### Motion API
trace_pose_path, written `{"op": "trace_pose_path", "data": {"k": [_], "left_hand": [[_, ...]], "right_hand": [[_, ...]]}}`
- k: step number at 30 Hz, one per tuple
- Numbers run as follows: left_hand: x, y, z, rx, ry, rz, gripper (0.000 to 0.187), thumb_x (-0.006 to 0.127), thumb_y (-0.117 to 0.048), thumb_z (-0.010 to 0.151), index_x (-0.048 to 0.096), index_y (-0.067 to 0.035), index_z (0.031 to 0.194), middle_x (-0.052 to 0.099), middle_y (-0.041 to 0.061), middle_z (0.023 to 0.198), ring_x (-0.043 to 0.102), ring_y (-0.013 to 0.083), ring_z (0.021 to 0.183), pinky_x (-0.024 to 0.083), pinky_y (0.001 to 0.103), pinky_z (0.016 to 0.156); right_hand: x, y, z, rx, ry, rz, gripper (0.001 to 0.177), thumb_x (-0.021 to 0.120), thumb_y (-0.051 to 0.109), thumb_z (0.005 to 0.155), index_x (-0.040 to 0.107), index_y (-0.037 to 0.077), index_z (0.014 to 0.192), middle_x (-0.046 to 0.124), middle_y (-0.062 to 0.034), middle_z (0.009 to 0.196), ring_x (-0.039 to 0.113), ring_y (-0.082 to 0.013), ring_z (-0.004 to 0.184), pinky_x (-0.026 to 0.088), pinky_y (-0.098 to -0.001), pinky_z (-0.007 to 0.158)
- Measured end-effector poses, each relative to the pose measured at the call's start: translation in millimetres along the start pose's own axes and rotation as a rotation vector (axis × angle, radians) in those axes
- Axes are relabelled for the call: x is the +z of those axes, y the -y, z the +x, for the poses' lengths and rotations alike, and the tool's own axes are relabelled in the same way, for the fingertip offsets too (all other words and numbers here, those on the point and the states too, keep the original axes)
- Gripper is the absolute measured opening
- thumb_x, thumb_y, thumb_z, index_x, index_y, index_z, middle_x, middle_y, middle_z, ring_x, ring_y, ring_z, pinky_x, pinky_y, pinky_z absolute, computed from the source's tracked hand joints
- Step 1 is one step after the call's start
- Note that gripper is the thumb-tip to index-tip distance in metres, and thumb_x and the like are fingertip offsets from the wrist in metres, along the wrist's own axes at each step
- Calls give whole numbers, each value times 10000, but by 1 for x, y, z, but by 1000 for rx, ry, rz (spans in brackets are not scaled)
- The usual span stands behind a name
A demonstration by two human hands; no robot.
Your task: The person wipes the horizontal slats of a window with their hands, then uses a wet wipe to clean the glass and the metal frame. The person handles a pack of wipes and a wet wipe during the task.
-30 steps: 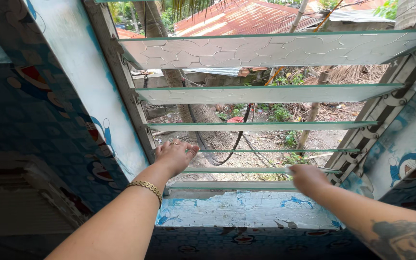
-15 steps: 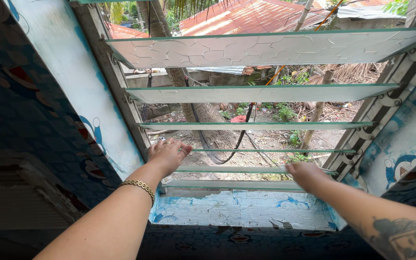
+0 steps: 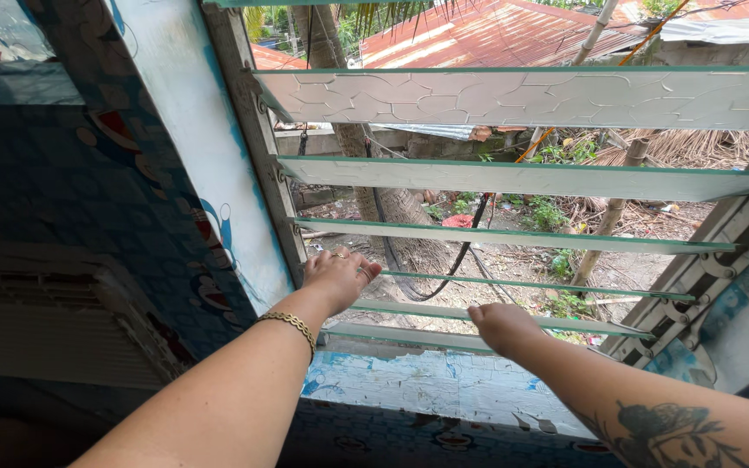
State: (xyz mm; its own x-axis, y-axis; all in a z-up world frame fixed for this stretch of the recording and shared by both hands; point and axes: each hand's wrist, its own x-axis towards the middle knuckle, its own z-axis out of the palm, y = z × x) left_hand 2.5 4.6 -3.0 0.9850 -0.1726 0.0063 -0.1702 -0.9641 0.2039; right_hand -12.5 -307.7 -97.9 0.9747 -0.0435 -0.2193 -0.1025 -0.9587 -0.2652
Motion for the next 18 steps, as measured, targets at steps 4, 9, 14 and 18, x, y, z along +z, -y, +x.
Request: {"op": "trace_pose_path", "data": {"k": [4,9,14,18], "left_hand": [[-3,1,-2,7,-16,-13,630,287,-687,971,616,-291,1335,489,67,1475,365,327,1430,206,501,1204],[-5,-1,-4,-6,-9,-46,631,304,-683,969,618,-264,1320,511,47,1476,357,308,1453,198,503,1217],[-2,1,-2,1,-38,-53,637,298,-689,969,617,-263,1319,422,76,1566,323,328,1469,185,507,1208],[-3,0,-2,-3,-32,-54,623,292,-686,970,628,-287,1311,424,66,1574,338,333,1465,189,503,1216]], "right_hand": [[1,-18,8,-60,-14,83,587,349,536,1048,722,105,1188,739,-175,1142,690,-338,1082,497,-481,1035],[-10,-148,47,155,57,-36,612,347,514,1065,786,87,1079,788,-180,951,761,-288,893,584,-447,932],[-23,-205,47,328,35,-196,601,360,542,1065,780,122,1154,790,-144,1088,751,-288,1049,552,-461,992],[-29,-193,34,320,18,-292,625,340,557,1065,781,132,1190,753,-134,1222,717,-305,1157,544,-458,1030]]}}
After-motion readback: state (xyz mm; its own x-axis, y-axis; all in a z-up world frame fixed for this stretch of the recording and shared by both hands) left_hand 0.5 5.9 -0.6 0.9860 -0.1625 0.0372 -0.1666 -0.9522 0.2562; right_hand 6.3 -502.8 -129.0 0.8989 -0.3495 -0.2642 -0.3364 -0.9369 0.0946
